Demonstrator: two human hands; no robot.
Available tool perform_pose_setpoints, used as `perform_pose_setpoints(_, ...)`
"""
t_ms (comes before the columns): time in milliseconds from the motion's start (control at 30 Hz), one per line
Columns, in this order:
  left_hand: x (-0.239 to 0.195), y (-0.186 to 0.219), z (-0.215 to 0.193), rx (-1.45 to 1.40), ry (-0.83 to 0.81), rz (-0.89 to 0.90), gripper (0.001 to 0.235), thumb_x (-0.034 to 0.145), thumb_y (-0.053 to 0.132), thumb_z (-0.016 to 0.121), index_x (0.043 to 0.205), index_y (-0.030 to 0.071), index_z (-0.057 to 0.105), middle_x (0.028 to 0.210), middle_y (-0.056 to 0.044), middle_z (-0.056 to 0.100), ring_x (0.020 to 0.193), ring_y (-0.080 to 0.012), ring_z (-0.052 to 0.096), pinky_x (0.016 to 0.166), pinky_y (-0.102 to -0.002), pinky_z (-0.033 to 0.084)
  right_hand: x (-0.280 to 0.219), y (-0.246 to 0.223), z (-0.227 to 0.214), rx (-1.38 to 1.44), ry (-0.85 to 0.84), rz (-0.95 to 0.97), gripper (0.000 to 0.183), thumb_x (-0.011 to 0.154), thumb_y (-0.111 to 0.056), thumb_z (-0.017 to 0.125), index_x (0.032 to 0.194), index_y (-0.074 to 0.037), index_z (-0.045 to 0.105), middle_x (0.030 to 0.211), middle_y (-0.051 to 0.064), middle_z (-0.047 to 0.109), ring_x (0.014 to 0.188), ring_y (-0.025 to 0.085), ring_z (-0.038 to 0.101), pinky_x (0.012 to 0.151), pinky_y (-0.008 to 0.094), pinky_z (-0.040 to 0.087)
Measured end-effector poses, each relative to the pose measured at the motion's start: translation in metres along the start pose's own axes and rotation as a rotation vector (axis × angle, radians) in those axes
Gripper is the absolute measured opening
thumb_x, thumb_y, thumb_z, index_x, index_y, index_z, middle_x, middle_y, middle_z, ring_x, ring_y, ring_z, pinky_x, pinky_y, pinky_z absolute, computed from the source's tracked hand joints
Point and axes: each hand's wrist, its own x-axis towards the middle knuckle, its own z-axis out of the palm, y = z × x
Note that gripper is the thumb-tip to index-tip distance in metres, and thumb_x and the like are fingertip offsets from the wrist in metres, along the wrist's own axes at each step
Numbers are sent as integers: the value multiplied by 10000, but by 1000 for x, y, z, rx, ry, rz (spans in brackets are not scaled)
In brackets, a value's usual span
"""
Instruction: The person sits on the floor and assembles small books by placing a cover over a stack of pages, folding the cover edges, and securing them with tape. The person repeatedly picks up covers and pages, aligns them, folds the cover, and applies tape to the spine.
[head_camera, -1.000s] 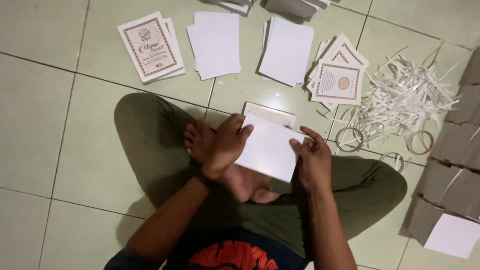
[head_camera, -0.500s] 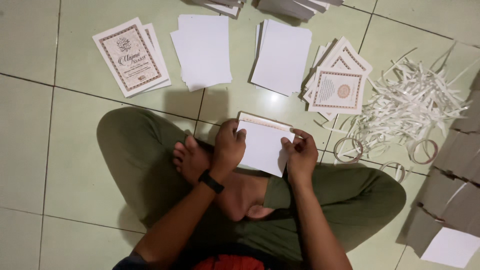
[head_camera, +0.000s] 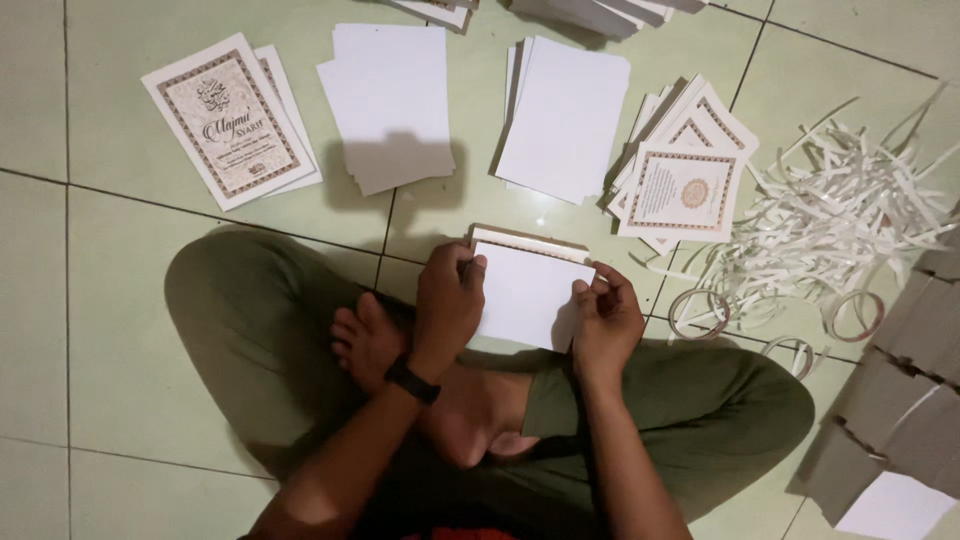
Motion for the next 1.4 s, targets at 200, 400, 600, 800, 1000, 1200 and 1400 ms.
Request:
perform_pose_setpoints(200, -5, 15, -7, -24, 59, 1, 245, 1025, 203, 611, 1096, -23, 676, 1028, -212, 691, 985, -421, 699, 840, -501, 537, -7, -30, 6, 41, 15, 2, 276, 945, -23, 767, 1219, -22, 736, 839, 40, 616, 840, 126, 607, 806, 325, 562)
perform_pose_setpoints(400, 2, 1, -2, 25, 119, 5, 193, 1039, 185, 610, 1103, 23, 692, 1005, -141, 672, 962, -322, 703, 837, -433, 544, -6, -21, 10, 49, 48, 3, 335, 953, 16, 713, 1288, 9, 717, 856, 65, 613, 879, 154, 610, 854, 367, 562)
perform_pose_setpoints(600, 1, 9, 0, -2, 125, -5, 165, 975, 150, 699, 1082, 31, 737, 946, -194, 714, 933, -398, 720, 796, -477, 558, -5, -14, 11, 91, 89, 64, 262, 945, 4, 751, 1200, 48, 712, 879, 88, 604, 912, 157, 614, 833, 355, 567)
perform_pose_setpoints(800, 1, 25, -5, -49, 127, -58, 249, 1024, 174, 645, 1225, 40, 703, 1058, -174, 731, 999, -337, 727, 876, -426, 567, 1, -2, 10, 71, 97, 64, 222, 955, -26, 774, 1166, 31, 737, 897, 110, 666, 910, 134, 614, 814, 340, 580)
perform_pose_setpoints(1000, 3, 21, -5, -31, 102, -68, 294, 1043, 206, 632, 1263, 20, 692, 1084, -184, 711, 1038, -323, 713, 871, -413, 576, 1, -8, 13, 34, 103, 58, 215, 956, -34, 778, 1156, 37, 746, 880, 139, 683, 909, 154, 623, 813, 354, 582)
perform_pose_setpoints(1200, 5, 19, -4, -17, 82, -86, 303, 1047, 196, 623, 1286, 18, 681, 1099, -172, 700, 1044, -301, 714, 869, -394, 583, 4, -2, 12, 21, 97, 44, 230, 968, -75, 790, 1167, 32, 747, 931, 173, 716, 936, 168, 628, 830, 384, 583)
perform_pose_setpoints(1400, 2, 31, -8, -8, 96, -66, 304, 1031, 178, 645, 1264, -12, 694, 1093, -204, 703, 1051, -347, 714, 859, -428, 592, 2, -8, 13, 4, 98, 50, 231, 963, -81, 797, 1170, 14, 757, 929, 175, 720, 938, 169, 634, 830, 384, 587)
